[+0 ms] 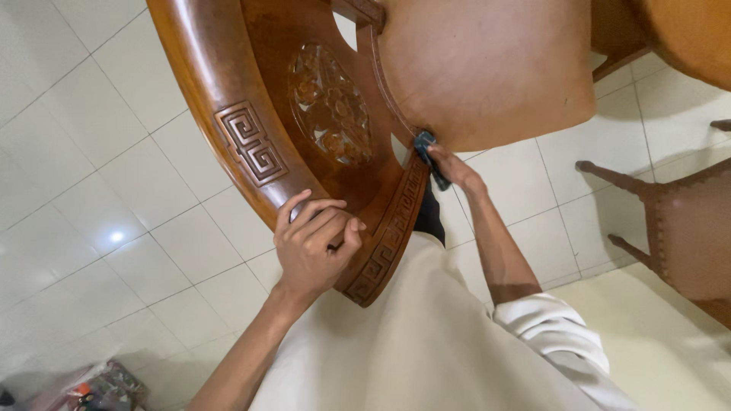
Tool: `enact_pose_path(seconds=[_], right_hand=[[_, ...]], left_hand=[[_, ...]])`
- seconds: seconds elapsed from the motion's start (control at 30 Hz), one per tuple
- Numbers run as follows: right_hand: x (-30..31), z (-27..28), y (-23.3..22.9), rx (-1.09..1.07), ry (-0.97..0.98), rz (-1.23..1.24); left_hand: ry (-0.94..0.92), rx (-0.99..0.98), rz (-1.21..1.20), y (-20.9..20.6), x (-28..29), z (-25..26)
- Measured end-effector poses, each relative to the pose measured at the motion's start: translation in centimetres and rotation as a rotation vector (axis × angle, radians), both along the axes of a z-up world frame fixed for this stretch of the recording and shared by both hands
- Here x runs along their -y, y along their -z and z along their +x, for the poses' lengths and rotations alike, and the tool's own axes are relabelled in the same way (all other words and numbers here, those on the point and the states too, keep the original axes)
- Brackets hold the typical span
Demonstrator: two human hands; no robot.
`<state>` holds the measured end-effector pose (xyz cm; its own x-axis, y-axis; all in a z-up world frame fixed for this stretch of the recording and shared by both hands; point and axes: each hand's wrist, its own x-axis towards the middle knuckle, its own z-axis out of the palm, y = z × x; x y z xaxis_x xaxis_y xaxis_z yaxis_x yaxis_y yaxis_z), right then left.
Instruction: The person wipes down the backrest and frame of a wooden chair using a cloth, then folds the cloth.
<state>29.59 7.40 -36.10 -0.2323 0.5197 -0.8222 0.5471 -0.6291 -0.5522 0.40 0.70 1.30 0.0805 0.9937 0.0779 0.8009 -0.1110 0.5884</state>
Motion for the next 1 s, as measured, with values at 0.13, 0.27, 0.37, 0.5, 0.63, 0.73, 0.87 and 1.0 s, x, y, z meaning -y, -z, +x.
enact_pose_path(seconds=[0.13, 0.27, 0.37, 0.5, 0.63, 0.73, 0.87, 1.0], right_hand=[[0.7, -1.9, 3.2, -0.24, -0.062, 0.365], [-1.0, -2.5, 5.3, -0.174, 0.022, 0.21], [-2.2, -4.3, 6.6, -0.177, 0.034, 0.145], [-1.8, -3.6, 6.8, -0.148, 0.096, 0.097], [-0.4, -3.2, 6.1, -0.176, 0.092, 0.234], [0.2, -3.1, 5.4, -0.239, 0.103, 0.304], [2.3, -2.9, 3.6, -0.301, 0.155, 0.233], [3.2, -3.1, 0.2, -0.243, 0.057, 0.356]], left_hand=[[-0.02, 0.002, -0.023, 0.0, 0.2, 0.3], [-0.031, -0.041, -0.045, 0.3, -0.2, 0.4], [-0.032, -0.048, -0.066, 0.3, -0.3, 0.6], [-0.044, -0.069, -0.103, -0.1, -0.2, 0.9], [-0.038, -0.071, -0.077, 0.3, -0.3, 0.8], [-0.04, -0.054, -0.07, 0.4, -0.2, 0.8], [-0.038, -0.045, -0.047, 0.1, -0.2, 0.7], [-0.024, -0.038, -0.004, 0.3, -0.1, 0.4]])
